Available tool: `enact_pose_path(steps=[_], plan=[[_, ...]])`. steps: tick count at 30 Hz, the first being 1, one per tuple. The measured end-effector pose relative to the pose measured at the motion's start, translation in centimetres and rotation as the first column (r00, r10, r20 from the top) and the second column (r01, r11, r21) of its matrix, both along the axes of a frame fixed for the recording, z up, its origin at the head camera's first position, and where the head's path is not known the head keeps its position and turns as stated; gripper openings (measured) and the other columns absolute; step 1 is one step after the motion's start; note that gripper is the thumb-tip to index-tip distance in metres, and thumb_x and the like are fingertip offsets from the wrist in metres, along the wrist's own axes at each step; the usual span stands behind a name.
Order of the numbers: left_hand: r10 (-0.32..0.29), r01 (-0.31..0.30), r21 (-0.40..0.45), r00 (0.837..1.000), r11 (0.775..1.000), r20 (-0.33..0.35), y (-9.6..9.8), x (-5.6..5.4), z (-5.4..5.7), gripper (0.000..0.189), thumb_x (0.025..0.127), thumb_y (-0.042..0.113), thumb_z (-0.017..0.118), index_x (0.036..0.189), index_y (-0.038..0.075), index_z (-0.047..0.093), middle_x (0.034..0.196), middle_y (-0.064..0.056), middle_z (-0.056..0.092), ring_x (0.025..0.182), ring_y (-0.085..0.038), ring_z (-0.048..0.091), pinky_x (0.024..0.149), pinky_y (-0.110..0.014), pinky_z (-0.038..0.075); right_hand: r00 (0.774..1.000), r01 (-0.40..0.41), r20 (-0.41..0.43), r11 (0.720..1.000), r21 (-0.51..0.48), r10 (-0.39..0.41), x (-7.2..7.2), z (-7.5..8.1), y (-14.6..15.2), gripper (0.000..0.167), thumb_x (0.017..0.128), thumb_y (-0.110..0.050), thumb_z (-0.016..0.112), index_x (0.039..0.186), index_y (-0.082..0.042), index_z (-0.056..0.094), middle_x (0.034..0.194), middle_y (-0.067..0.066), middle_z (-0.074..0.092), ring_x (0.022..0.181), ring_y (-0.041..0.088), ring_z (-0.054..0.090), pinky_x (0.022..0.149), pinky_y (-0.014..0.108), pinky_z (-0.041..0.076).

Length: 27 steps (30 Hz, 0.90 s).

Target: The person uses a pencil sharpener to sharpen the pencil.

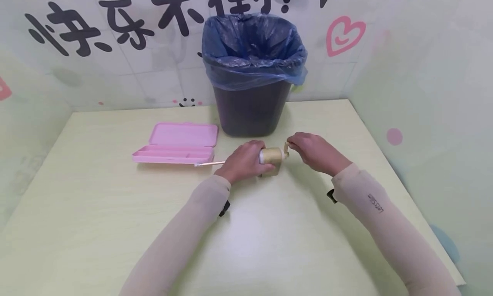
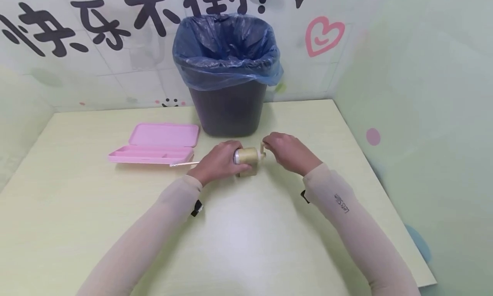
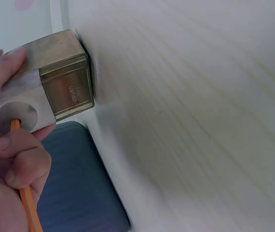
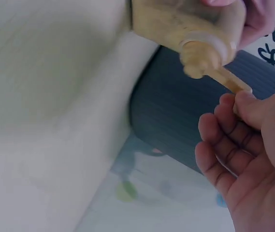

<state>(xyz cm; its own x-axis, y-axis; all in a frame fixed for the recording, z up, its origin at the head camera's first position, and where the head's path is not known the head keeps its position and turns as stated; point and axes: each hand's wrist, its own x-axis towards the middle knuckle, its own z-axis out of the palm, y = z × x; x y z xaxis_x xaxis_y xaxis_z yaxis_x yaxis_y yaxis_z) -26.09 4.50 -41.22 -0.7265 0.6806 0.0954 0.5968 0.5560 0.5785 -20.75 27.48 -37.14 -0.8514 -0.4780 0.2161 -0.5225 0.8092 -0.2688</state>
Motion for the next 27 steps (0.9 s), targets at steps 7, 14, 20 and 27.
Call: enact_pose_path(steps=[7,14,20,27], plan=[[0.000,0.000,-0.008,1.000,1.000,-0.011,-0.1,-0.3,0.1,0.043,0.081,0.039,0.082,0.101,0.007,0.061,0.085,-0.002,0.059,0.070,-0.017,0.055,0.060,-0.029,0.045,0.990,-0.091,0.114,0.996,0.018,0.088,2.6,-1.9,0.1,0.008,0.096,-0.003,0.062,0.100,0.001,0.068,0.087,0.007,0.067,0.077,0.017,0.062,0.074,0.035,0.054],[-0.029,0.029,-0.001,0.999,1.000,-0.038,0.3,0.0,-0.2,0.045,0.080,0.037,0.083,0.103,0.006,0.061,0.088,-0.002,0.059,0.073,-0.017,0.054,0.062,-0.030,0.045,0.977,-0.061,0.205,0.997,0.055,0.048,2.1,-4.6,0.1,0.006,0.096,-0.006,0.065,0.090,-0.007,0.065,0.080,-0.001,0.060,0.074,0.014,0.055,0.073,0.034,0.049],[-0.034,0.034,-0.011,0.998,0.999,-0.052,0.1,0.0,-0.5,0.046,0.080,0.038,0.083,0.105,0.006,0.061,0.091,-0.002,0.059,0.074,-0.017,0.055,0.064,-0.029,0.045,0.977,-0.026,0.215,0.999,0.046,0.016,0.1,-5.7,0.1,0.007,0.097,-0.008,0.063,0.099,-0.005,0.069,0.091,0.006,0.069,0.087,0.023,0.068,0.080,0.040,0.054],[-0.046,0.046,-0.001,0.997,0.999,-0.064,0.1,-0.1,-0.4,0.045,0.081,0.036,0.082,0.106,0.006,0.061,0.092,-0.002,0.059,0.074,-0.017,0.055,0.064,-0.029,0.045,0.979,0.004,0.204,0.998,0.059,-0.016,-1.7,-5.4,0.1,0.010,0.095,-0.005,0.065,0.085,-0.004,0.064,0.078,0.004,0.063,0.076,0.023,0.063,0.073,0.041,0.052]])
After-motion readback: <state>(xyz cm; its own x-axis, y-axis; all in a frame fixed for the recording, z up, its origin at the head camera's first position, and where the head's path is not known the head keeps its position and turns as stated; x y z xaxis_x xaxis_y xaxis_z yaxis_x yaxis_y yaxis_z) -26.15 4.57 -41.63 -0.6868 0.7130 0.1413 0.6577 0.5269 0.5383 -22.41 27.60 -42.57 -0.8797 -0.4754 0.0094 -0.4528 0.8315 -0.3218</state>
